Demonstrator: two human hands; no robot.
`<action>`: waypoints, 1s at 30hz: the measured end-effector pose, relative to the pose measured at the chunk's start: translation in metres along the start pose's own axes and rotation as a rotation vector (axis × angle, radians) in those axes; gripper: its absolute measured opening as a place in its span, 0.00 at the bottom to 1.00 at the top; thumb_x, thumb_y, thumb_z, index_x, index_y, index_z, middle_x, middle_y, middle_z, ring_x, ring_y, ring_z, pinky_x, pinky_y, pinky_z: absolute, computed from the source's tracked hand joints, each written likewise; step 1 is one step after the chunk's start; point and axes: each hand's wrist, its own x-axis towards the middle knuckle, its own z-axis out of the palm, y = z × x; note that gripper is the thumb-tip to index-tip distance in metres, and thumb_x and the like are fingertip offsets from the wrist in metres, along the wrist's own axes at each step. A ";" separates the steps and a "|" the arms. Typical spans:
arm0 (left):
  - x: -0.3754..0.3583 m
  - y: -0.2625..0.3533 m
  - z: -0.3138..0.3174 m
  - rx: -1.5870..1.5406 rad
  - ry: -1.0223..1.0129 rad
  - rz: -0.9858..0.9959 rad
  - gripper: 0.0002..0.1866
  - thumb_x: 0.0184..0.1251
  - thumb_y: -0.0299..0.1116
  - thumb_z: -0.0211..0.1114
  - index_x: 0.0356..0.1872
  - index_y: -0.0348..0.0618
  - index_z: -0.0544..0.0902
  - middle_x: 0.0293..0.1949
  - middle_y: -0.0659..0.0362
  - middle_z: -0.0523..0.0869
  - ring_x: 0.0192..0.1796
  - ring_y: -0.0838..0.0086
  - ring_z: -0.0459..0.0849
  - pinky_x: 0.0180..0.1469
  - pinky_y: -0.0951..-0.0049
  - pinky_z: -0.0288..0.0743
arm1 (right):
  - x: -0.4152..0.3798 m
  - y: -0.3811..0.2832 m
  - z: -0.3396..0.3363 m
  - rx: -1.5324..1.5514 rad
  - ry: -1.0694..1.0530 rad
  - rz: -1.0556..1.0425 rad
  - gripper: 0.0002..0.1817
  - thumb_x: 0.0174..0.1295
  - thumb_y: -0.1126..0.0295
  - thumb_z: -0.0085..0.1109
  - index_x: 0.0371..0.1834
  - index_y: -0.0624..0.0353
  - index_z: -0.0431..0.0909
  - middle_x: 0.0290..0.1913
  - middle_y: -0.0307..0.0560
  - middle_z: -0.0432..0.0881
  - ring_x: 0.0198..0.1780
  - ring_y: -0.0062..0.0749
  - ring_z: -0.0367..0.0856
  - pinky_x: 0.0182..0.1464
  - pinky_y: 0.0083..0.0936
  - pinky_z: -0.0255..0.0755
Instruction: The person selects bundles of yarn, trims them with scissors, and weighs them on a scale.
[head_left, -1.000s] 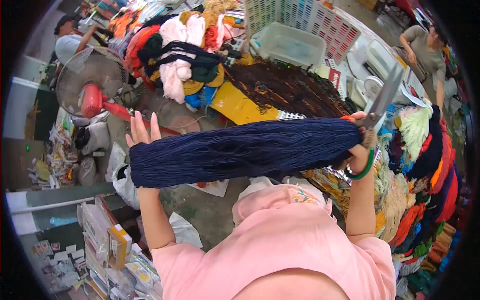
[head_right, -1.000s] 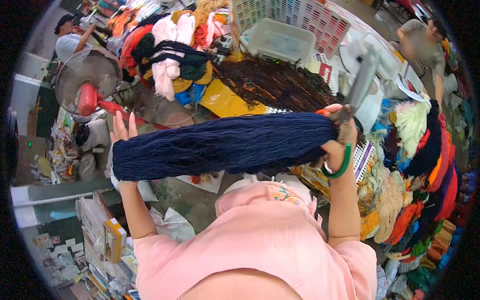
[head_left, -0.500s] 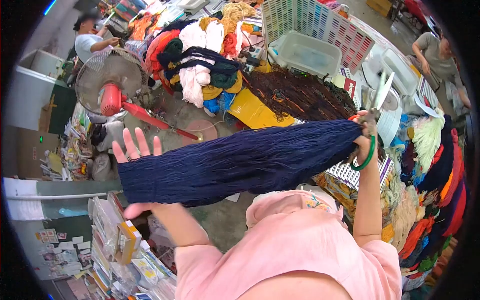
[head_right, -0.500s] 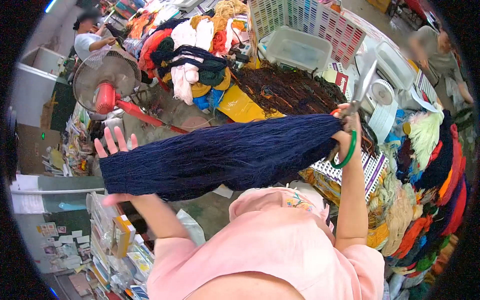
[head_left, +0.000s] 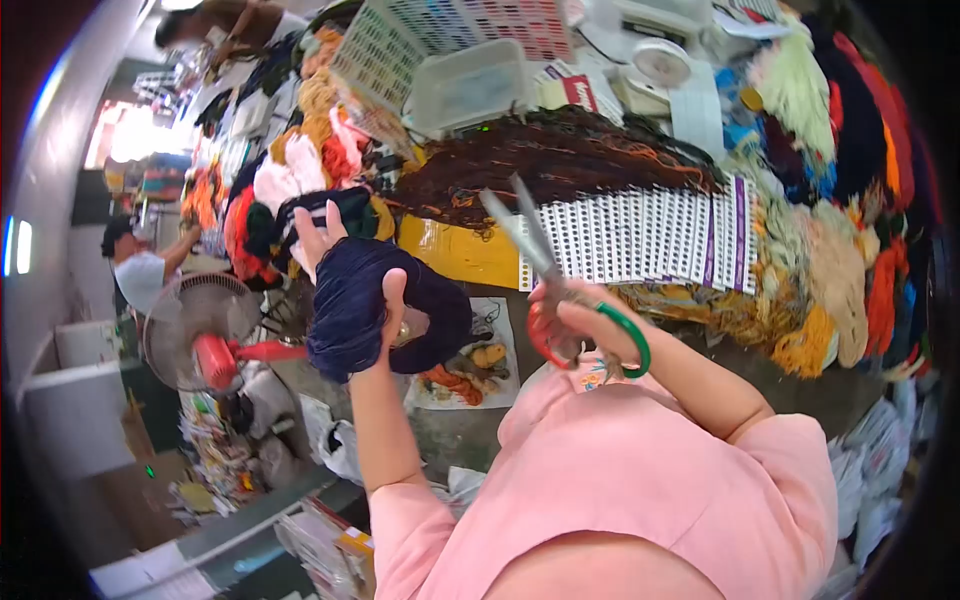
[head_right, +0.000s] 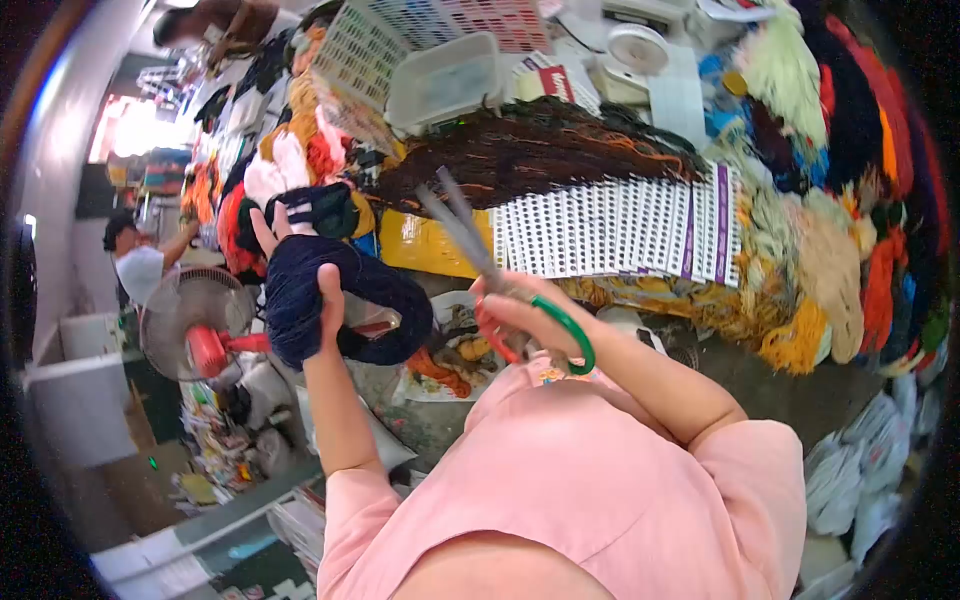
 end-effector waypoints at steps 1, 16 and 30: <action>0.002 -0.004 0.001 0.090 -0.007 0.047 0.34 0.57 0.55 0.45 0.52 0.30 0.63 0.58 0.45 0.57 0.56 0.64 0.65 0.54 0.71 0.57 | -0.001 0.009 0.001 0.106 -0.139 -0.040 0.15 0.58 0.64 0.44 0.45 0.61 0.62 0.30 0.40 0.70 0.30 0.21 0.69 0.30 0.18 0.67; -0.052 -0.005 -0.007 -0.173 0.054 -0.147 0.38 0.54 0.55 0.48 0.56 0.30 0.56 0.59 0.41 0.52 0.63 0.54 0.47 0.61 0.64 0.42 | 0.041 0.037 0.068 0.165 -0.394 0.462 0.24 0.56 0.48 0.39 0.49 0.52 0.58 0.42 0.44 0.68 0.46 0.31 0.68 0.50 0.33 0.60; -0.099 0.062 0.022 -1.810 -0.163 -0.746 0.17 0.57 0.39 0.48 0.43 0.39 0.70 0.33 0.63 0.73 0.28 0.84 0.67 0.28 0.86 0.59 | -0.013 0.019 0.059 -0.834 -0.059 0.088 0.24 0.51 0.55 0.47 0.39 0.68 0.63 0.36 0.54 0.70 0.38 0.35 0.67 0.42 0.27 0.62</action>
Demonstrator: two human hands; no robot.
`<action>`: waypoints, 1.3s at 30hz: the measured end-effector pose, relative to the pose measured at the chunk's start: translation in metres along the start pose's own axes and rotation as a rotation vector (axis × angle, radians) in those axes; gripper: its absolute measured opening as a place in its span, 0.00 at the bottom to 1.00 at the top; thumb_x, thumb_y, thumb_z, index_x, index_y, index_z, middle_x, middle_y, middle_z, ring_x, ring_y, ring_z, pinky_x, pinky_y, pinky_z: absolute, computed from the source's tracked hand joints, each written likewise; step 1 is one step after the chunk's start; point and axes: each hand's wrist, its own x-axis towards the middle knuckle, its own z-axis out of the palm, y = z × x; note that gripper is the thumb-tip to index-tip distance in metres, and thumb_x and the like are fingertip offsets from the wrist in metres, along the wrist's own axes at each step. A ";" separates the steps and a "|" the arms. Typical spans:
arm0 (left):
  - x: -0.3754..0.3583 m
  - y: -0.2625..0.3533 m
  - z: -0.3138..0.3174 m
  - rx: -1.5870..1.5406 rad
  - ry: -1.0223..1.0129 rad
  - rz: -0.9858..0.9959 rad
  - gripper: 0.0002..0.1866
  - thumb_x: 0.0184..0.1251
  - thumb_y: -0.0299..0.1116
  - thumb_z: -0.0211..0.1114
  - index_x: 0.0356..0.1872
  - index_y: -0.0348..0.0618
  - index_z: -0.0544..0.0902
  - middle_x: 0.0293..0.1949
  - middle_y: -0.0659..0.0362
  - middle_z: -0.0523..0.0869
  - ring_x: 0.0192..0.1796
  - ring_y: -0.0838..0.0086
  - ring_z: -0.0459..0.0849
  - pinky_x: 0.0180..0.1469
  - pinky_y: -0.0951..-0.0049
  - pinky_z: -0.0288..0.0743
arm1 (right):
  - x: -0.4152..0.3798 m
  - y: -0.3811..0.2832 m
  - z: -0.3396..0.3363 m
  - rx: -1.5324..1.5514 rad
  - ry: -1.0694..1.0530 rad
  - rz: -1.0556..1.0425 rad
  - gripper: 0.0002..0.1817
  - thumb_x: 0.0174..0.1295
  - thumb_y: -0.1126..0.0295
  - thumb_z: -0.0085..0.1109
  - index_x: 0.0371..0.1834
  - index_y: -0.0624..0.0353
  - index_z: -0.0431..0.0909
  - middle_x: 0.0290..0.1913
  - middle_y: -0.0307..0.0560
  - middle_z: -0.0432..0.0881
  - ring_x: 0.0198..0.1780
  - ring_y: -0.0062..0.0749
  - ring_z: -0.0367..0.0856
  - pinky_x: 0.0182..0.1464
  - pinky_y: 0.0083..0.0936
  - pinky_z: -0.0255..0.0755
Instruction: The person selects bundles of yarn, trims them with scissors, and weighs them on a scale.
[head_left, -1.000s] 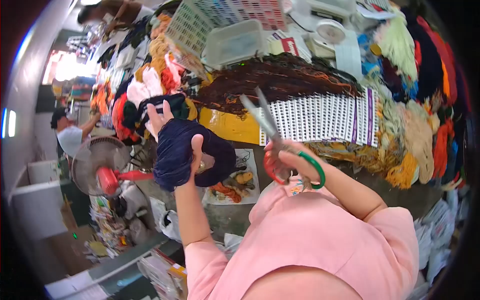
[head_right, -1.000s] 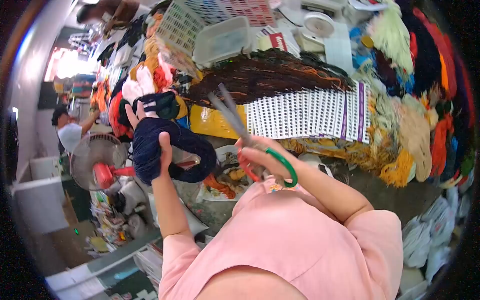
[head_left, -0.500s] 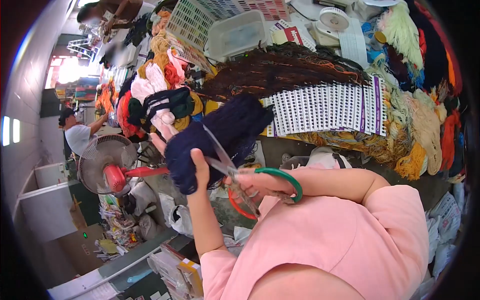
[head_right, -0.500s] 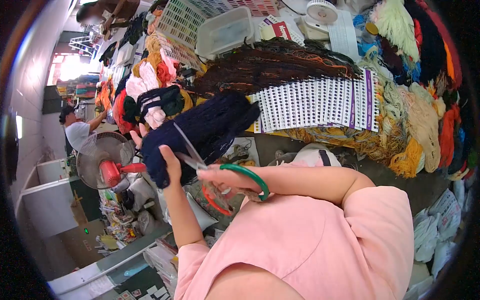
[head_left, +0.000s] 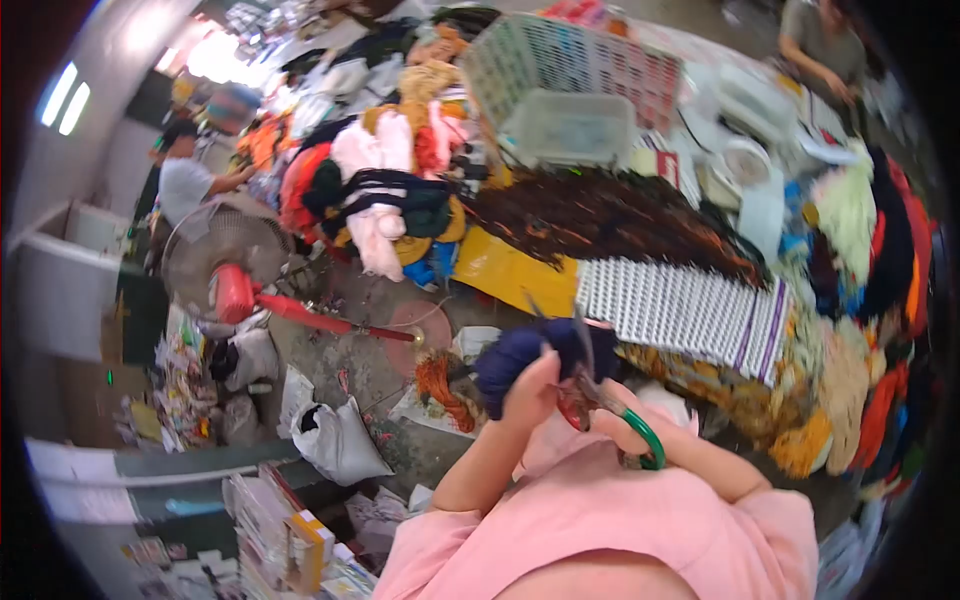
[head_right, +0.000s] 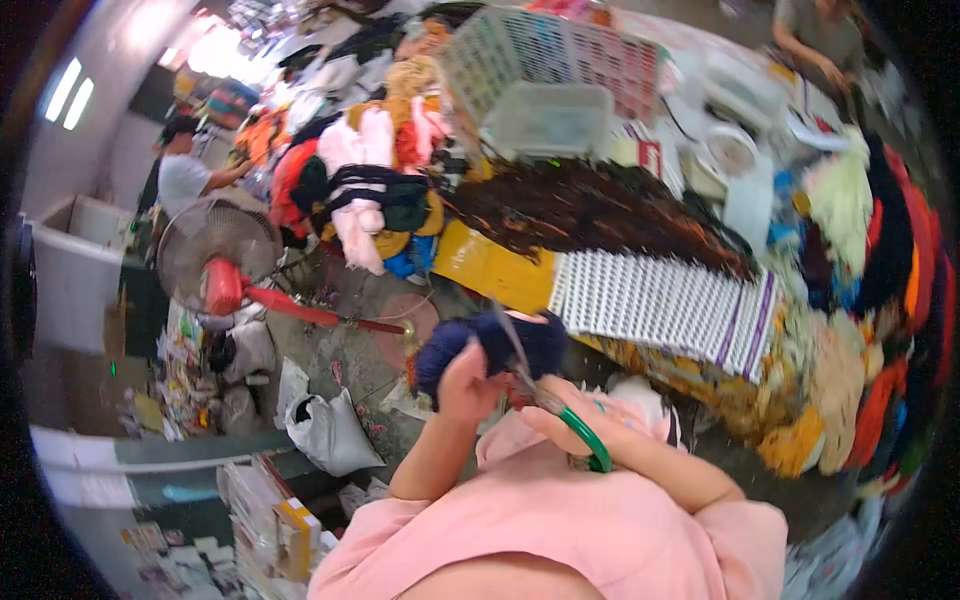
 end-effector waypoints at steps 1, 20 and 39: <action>0.001 -0.003 -0.004 -0.050 0.076 0.000 0.09 0.57 0.33 0.49 0.35 0.41 0.73 0.28 0.64 0.73 0.26 0.84 0.67 0.27 0.85 0.60 | 0.003 0.001 -0.001 0.076 -0.029 0.095 0.25 0.50 0.53 0.47 0.37 0.68 0.64 0.33 0.54 0.69 0.36 0.34 0.66 0.40 0.27 0.62; 0.007 0.072 -0.031 0.664 -0.229 0.265 0.13 0.56 0.35 0.51 0.38 0.36 0.73 0.45 0.52 0.73 0.52 0.63 0.67 0.55 0.67 0.54 | 0.018 -0.008 -0.005 0.180 -0.285 -0.125 0.12 0.54 0.61 0.49 0.28 0.59 0.66 0.17 0.35 0.67 0.21 0.17 0.64 0.23 0.18 0.62; 0.029 0.053 -0.010 0.696 -0.377 0.199 0.28 0.50 0.51 0.48 0.39 0.32 0.70 0.44 0.46 0.72 0.53 0.61 0.66 0.61 0.59 0.42 | 0.013 -0.035 -0.018 0.291 -0.156 -0.154 0.18 0.55 0.56 0.48 0.27 0.62 0.67 0.21 0.40 0.70 0.21 0.18 0.66 0.20 0.17 0.60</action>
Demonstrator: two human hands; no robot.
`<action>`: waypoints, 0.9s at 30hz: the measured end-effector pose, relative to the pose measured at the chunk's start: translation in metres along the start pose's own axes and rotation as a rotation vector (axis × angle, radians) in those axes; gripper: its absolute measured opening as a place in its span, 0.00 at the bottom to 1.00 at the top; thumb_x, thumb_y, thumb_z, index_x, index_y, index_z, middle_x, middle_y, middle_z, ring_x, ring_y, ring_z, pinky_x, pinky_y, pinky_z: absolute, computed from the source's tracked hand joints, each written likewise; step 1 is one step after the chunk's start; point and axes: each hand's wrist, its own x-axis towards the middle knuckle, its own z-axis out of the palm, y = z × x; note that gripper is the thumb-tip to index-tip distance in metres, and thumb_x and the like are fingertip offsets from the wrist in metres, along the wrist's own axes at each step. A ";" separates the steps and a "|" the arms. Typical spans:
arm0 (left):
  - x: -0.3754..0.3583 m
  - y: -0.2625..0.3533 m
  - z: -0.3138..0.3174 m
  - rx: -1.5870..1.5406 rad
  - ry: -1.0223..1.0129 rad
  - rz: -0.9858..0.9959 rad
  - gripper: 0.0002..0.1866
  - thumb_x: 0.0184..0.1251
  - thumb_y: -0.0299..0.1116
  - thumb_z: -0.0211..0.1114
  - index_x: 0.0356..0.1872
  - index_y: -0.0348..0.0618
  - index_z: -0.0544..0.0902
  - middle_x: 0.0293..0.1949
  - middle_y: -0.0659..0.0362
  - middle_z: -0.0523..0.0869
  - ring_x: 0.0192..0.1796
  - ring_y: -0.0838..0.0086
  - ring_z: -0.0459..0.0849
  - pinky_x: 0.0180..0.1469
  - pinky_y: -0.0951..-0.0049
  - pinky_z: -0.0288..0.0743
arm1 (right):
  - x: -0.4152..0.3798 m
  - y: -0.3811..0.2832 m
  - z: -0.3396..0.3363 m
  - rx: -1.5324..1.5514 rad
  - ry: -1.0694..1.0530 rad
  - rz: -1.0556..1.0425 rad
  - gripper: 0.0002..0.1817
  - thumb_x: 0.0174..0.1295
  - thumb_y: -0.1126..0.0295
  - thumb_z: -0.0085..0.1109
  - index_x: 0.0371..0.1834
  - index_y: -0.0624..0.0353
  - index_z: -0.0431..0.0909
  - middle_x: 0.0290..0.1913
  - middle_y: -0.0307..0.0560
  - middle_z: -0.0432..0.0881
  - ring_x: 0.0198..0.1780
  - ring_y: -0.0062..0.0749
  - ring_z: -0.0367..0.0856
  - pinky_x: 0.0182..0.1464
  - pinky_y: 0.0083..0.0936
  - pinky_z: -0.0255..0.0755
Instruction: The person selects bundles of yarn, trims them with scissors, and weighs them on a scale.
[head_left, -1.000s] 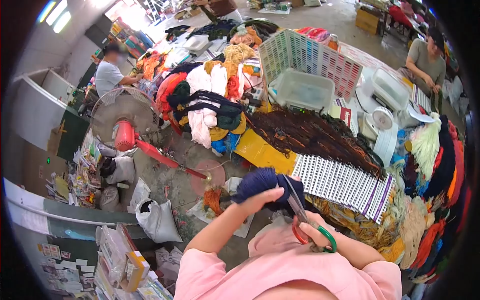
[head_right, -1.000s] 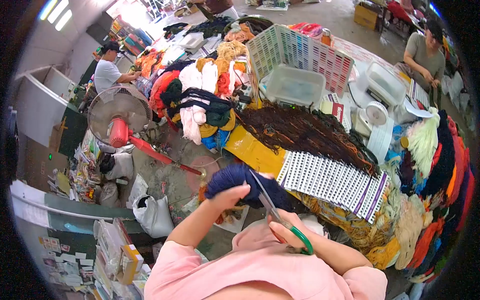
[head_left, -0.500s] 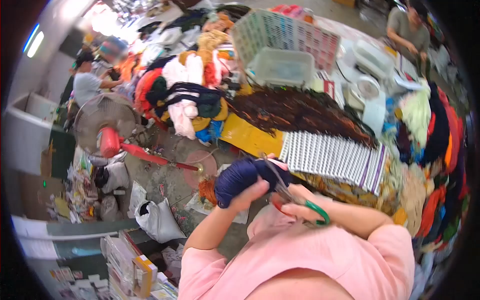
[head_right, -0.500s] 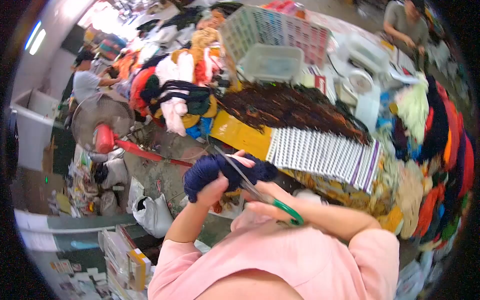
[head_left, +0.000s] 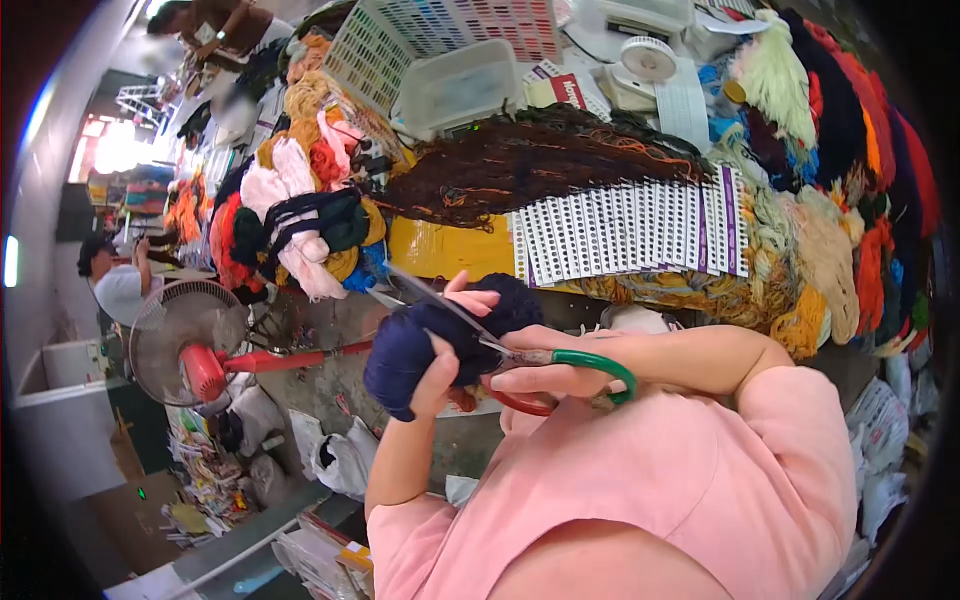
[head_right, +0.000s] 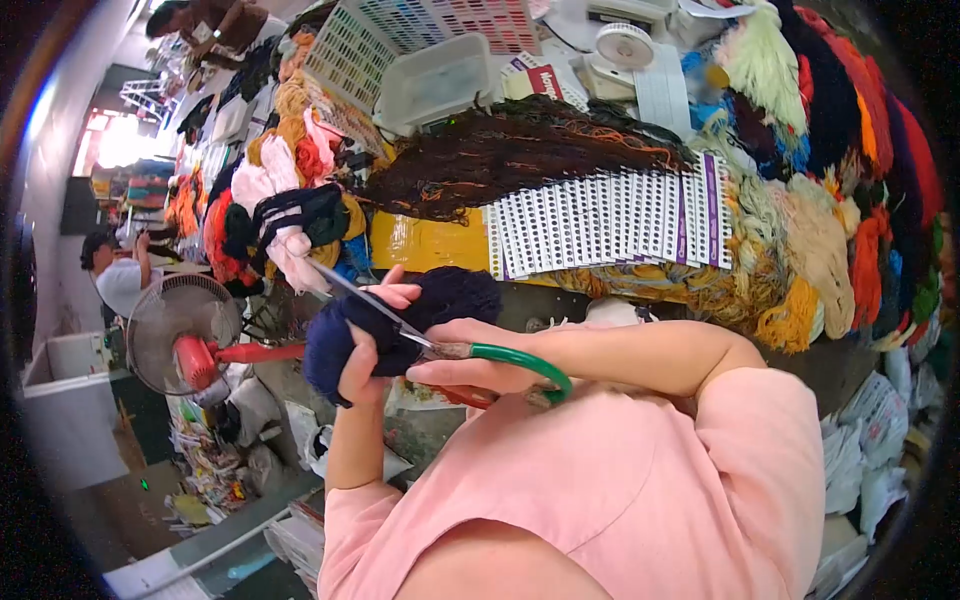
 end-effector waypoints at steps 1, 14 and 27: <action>0.001 0.006 -0.003 0.050 -0.002 -0.018 0.28 0.51 0.51 0.49 0.41 0.32 0.70 0.45 0.48 0.72 0.54 0.61 0.66 0.61 0.60 0.41 | -0.002 0.000 -0.003 0.112 -0.074 0.039 0.18 0.55 0.54 0.48 0.27 0.62 0.67 0.19 0.40 0.70 0.19 0.18 0.66 0.19 0.17 0.60; 0.031 0.005 0.015 -0.090 0.235 -0.204 0.25 0.50 0.48 0.54 0.38 0.32 0.70 0.49 0.46 0.69 0.51 0.60 0.69 0.57 0.63 0.55 | -0.020 0.024 -0.021 0.314 -0.031 -0.002 0.17 0.57 0.56 0.45 0.22 0.60 0.66 0.12 0.36 0.65 0.12 0.16 0.62 0.14 0.16 0.57; 0.029 -0.010 0.027 -0.141 0.200 -0.310 0.17 0.60 0.40 0.46 0.42 0.34 0.68 0.42 0.53 0.73 0.43 0.72 0.72 0.46 0.75 0.64 | -0.023 0.035 -0.032 0.504 -0.028 -0.021 0.17 0.56 0.57 0.46 0.17 0.57 0.63 0.11 0.34 0.62 0.11 0.15 0.58 0.12 0.14 0.52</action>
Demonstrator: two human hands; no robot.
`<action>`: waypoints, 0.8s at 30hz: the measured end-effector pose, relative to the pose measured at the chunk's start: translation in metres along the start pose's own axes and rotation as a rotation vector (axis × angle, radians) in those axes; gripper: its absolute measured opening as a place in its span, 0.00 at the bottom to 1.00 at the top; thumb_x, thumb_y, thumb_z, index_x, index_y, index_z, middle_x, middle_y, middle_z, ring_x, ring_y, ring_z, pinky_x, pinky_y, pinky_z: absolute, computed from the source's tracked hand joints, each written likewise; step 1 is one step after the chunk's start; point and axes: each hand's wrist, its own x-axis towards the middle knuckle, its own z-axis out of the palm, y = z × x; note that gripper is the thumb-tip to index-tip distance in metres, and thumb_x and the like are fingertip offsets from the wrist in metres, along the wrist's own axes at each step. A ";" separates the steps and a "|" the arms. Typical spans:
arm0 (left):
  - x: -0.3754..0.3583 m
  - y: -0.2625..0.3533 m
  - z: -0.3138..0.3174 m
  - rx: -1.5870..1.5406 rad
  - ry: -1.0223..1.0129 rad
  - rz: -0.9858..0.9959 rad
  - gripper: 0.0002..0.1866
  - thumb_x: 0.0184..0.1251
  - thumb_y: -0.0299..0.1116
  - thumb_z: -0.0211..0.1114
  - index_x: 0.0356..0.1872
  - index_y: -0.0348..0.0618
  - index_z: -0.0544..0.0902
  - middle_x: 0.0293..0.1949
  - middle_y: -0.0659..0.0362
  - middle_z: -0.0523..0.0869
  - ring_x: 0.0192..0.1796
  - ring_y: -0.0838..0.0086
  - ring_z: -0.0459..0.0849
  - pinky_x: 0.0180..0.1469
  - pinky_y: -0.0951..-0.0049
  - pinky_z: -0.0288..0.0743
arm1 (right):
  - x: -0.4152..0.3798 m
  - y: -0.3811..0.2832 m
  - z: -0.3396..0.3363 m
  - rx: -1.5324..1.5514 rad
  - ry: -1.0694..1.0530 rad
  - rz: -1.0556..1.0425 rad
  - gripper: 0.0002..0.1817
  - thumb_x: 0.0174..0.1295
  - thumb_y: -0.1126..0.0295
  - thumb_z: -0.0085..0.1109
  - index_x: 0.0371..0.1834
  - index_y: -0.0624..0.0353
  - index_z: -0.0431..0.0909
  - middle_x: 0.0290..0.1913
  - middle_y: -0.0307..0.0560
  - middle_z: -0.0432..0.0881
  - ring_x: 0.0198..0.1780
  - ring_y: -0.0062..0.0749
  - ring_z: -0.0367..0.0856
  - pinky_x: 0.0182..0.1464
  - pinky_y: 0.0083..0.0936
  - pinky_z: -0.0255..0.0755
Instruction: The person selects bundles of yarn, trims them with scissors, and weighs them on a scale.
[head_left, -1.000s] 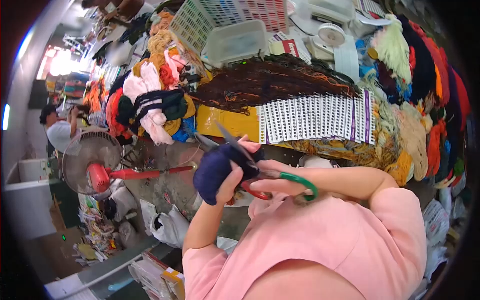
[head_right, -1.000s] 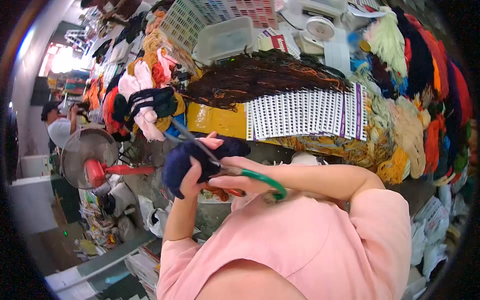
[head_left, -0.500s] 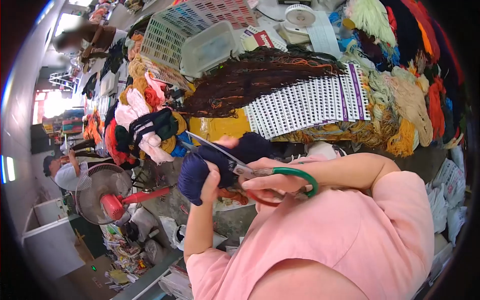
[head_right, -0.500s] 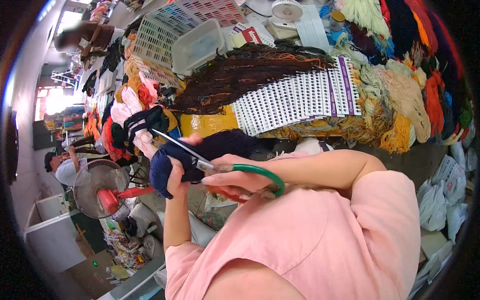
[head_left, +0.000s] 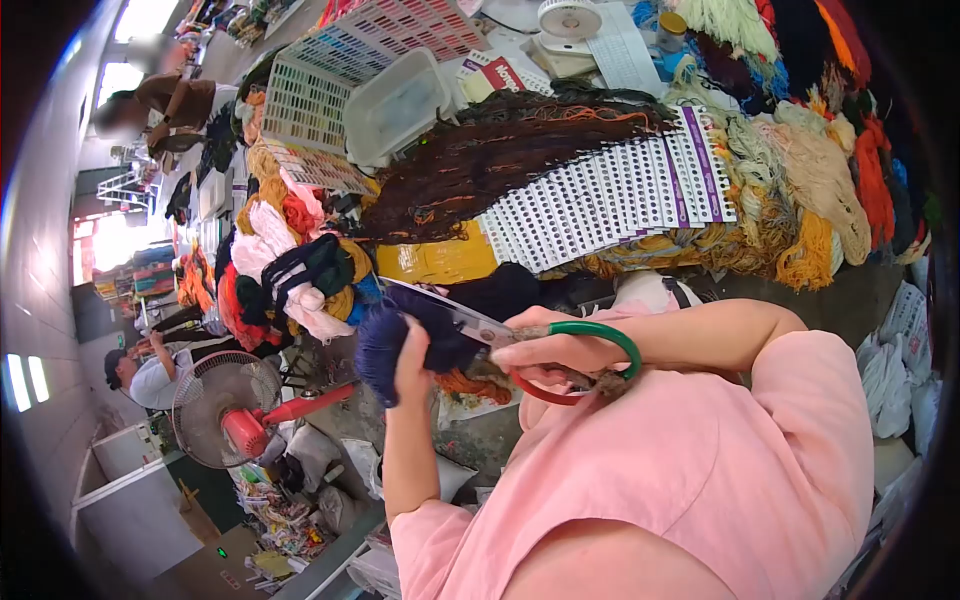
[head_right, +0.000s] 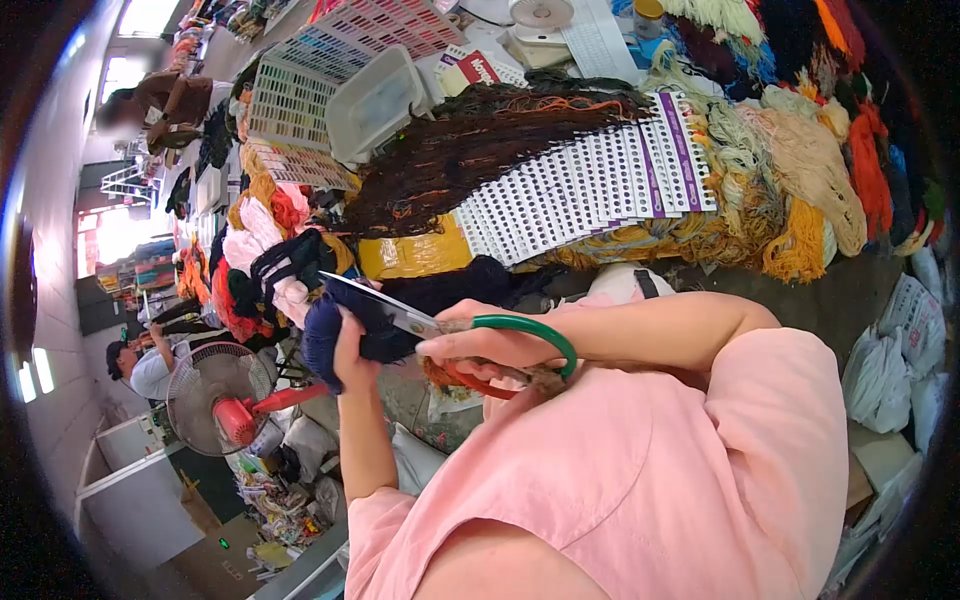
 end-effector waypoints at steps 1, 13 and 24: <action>-0.001 -0.002 0.004 -0.068 0.001 0.032 0.17 0.60 0.38 0.47 0.43 0.34 0.67 0.42 0.53 0.73 0.43 0.71 0.72 0.47 0.75 0.64 | 0.000 0.003 -0.001 0.004 0.009 -0.048 0.17 0.56 0.57 0.45 0.17 0.57 0.63 0.11 0.34 0.62 0.11 0.15 0.58 0.12 0.13 0.53; 0.011 0.014 -0.009 -0.581 0.148 -0.357 0.13 0.62 0.38 0.43 0.23 0.45 0.71 0.54 0.50 0.65 0.56 0.64 0.64 0.52 0.59 0.62 | -0.007 -0.005 -0.031 0.175 0.247 -0.070 0.17 0.57 0.54 0.41 0.26 0.58 0.65 0.14 0.35 0.64 0.15 0.17 0.62 0.16 0.14 0.55; 0.020 0.007 -0.004 -1.063 0.182 -0.138 0.13 0.57 0.44 0.50 0.19 0.51 0.75 0.60 0.46 0.53 0.64 0.55 0.47 0.61 0.57 0.42 | -0.013 0.003 -0.022 -0.088 -0.107 0.188 0.23 0.55 0.44 0.38 0.25 0.56 0.62 0.17 0.36 0.65 0.19 0.18 0.63 0.22 0.15 0.56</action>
